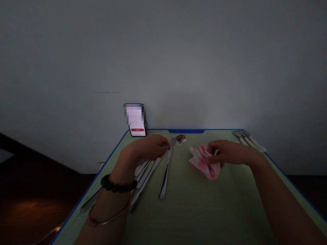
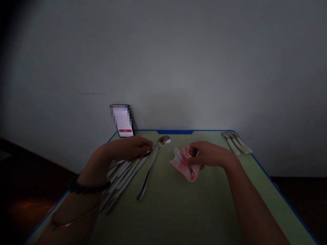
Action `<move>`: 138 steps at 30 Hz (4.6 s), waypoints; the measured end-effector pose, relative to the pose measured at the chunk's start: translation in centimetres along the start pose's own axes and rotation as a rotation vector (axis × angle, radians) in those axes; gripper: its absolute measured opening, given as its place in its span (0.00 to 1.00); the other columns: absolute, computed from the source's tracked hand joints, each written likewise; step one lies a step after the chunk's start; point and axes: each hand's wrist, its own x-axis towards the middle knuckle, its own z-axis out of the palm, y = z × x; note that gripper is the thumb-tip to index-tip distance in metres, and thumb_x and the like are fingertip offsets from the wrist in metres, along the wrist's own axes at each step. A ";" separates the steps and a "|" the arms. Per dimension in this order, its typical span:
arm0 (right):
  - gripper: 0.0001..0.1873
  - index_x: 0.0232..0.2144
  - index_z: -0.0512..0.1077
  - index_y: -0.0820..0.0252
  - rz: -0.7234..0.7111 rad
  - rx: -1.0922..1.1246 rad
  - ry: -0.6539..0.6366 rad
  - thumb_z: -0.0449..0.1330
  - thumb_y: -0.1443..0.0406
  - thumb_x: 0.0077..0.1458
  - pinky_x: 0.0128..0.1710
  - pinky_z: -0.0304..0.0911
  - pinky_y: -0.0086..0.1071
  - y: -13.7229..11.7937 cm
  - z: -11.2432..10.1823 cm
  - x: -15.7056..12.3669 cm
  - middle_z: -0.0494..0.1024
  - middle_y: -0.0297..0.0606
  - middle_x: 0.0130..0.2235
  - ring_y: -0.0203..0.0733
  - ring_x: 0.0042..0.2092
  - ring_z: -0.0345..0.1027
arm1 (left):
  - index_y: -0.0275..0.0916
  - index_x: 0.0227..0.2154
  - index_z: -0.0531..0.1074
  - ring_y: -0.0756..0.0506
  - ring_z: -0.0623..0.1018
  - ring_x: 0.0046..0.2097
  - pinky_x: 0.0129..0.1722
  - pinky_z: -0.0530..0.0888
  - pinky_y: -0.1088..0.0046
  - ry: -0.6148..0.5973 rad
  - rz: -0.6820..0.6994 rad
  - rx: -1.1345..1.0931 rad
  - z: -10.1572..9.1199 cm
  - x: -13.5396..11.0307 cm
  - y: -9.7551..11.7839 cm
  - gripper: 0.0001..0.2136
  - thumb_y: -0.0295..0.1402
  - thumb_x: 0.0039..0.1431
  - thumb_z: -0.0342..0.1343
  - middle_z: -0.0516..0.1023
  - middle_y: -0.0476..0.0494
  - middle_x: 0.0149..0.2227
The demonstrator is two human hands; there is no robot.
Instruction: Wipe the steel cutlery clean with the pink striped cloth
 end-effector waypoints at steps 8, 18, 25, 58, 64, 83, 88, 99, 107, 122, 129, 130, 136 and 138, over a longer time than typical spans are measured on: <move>0.08 0.27 0.64 0.60 -0.095 0.023 0.223 0.54 0.61 0.50 0.26 0.58 0.28 0.0 -0.7 0.4 0.69 0.34 0.28 0.35 0.28 0.64 | 0.36 0.32 0.69 0.51 0.66 0.16 0.17 0.61 0.77 -0.032 -0.024 -0.044 -0.7 -0.9 0.2 0.17 0.43 0.57 0.41 0.67 0.51 0.16; 0.06 0.33 0.65 0.57 -0.481 0.172 0.855 0.56 0.62 0.53 0.30 0.59 0.28 -4.8 -0.1 -1.1 0.71 0.33 0.31 0.35 0.31 0.65 | 0.36 0.29 0.72 0.53 0.64 0.18 0.17 0.58 0.78 0.008 -0.028 -0.025 -1.1 -2.5 1.3 0.19 0.42 0.57 0.40 0.66 0.50 0.19; 0.07 0.31 0.68 0.58 -0.567 -0.173 0.280 0.57 0.61 0.52 0.38 0.60 0.31 -6.2 1.5 -1.3 0.73 0.37 0.38 0.38 0.38 0.66 | 0.35 0.25 0.69 0.52 0.68 0.26 0.25 0.60 0.79 0.094 0.261 0.030 -1.4 -2.8 2.0 0.14 0.33 0.58 0.41 0.70 0.50 0.24; 0.14 0.27 0.68 0.61 -0.387 0.258 0.765 0.53 0.56 0.54 0.22 0.49 0.24 -6.1 2.4 0.1 0.66 0.30 0.23 0.31 0.24 0.55 | 0.35 0.29 0.68 0.52 0.67 0.28 0.29 0.64 0.80 0.152 0.369 -0.096 -2.2 -4.0 3.2 0.16 0.40 0.61 0.40 0.68 0.50 0.25; 0.18 0.24 0.62 0.60 -0.250 0.895 1.035 0.52 0.51 0.53 0.18 0.48 0.25 -6.0 7.0 4.0 0.61 0.30 0.22 0.30 0.21 0.51 | 0.36 0.27 0.68 0.52 0.68 0.27 0.29 0.62 0.79 0.207 0.415 -0.029 -0.8 -1.8 3.7 0.13 0.32 0.60 0.40 0.68 0.51 0.24; 0.16 0.41 0.69 0.58 -0.348 0.648 0.389 0.58 0.57 0.50 0.27 0.61 0.28 -3.5 0.8 -0.2 0.76 0.35 0.34 0.36 0.29 0.68 | 0.38 0.35 0.73 0.53 0.67 0.26 0.26 0.62 0.80 0.222 0.195 -0.029 -2.4 -4.7 1.0 0.19 0.43 0.61 0.40 0.70 0.50 0.25; 0.13 0.42 0.71 0.55 -0.376 0.070 0.184 0.54 0.64 0.54 0.31 0.59 0.27 -4.7 -0.3 -2.5 0.76 0.33 0.35 0.37 0.33 0.67 | 0.40 0.35 0.74 0.53 0.68 0.25 0.24 0.61 0.80 0.233 0.224 0.053 -2.7 -5.5 1.2 0.17 0.44 0.60 0.43 0.72 0.51 0.25; 0.09 0.32 0.74 0.55 -0.404 -0.155 0.197 0.54 0.64 0.54 0.27 0.56 0.27 -5.5 -0.1 -2.6 0.76 0.31 0.28 0.35 0.27 0.64 | 0.39 0.32 0.75 0.52 0.68 0.25 0.25 0.61 0.79 0.213 0.248 0.056 -2.9 -6.1 2.4 0.17 0.42 0.60 0.43 0.73 0.51 0.23; 0.12 0.33 0.74 0.57 -0.433 -0.001 0.482 0.53 0.59 0.55 0.27 0.55 0.25 -5.5 0.6 -2.2 0.76 0.30 0.29 0.32 0.27 0.65 | 0.40 0.32 0.76 0.52 0.68 0.25 0.24 0.62 0.80 0.318 0.235 -0.007 -2.9 -6.0 1.3 0.17 0.42 0.59 0.44 0.73 0.50 0.24; 0.12 0.30 0.72 0.60 -0.391 -0.073 0.354 0.54 0.58 0.54 0.24 0.53 0.23 -6.1 0.3 -2.5 0.73 0.30 0.25 0.30 0.25 0.61 | 0.40 0.31 0.74 0.54 0.68 0.25 0.24 0.61 0.81 0.286 0.255 0.046 -3.1 -6.5 1.9 0.13 0.37 0.60 0.46 0.73 0.53 0.24; 0.11 0.28 0.70 0.60 -0.393 -0.151 0.271 0.53 0.60 0.55 0.26 0.52 0.24 -6.4 0.3 -2.4 0.71 0.30 0.26 0.30 0.26 0.60 | 0.38 0.28 0.72 0.54 0.66 0.24 0.22 0.59 0.80 0.246 0.245 0.050 -3.1 -6.5 2.5 0.15 0.39 0.60 0.45 0.69 0.53 0.21; 0.10 0.28 0.70 0.60 -0.393 -0.173 0.263 0.53 0.61 0.56 0.26 0.52 0.24 -6.4 0.3 -2.4 0.71 0.30 0.25 0.30 0.26 0.60 | 0.38 0.27 0.72 0.54 0.66 0.23 0.22 0.59 0.80 0.240 0.250 0.050 -3.1 -6.5 2.6 0.15 0.39 0.61 0.45 0.68 0.53 0.20; 0.08 0.28 0.69 0.60 -0.371 -0.244 0.190 0.54 0.63 0.55 0.27 0.51 0.24 -6.4 0.6 -2.3 0.72 0.30 0.25 0.31 0.27 0.61 | 0.37 0.24 0.71 0.54 0.66 0.22 0.22 0.58 0.79 0.232 0.262 0.096 -2.9 -6.4 2.6 0.16 0.39 0.61 0.43 0.66 0.53 0.19; 0.07 0.28 0.70 0.60 -0.370 -0.255 0.162 0.55 0.63 0.54 0.27 0.51 0.24 -6.6 0.9 -2.1 0.72 0.30 0.25 0.31 0.27 0.63 | 0.37 0.24 0.71 0.54 0.66 0.22 0.22 0.57 0.79 0.227 0.260 0.113 -2.9 -6.4 2.7 0.16 0.39 0.61 0.44 0.67 0.53 0.19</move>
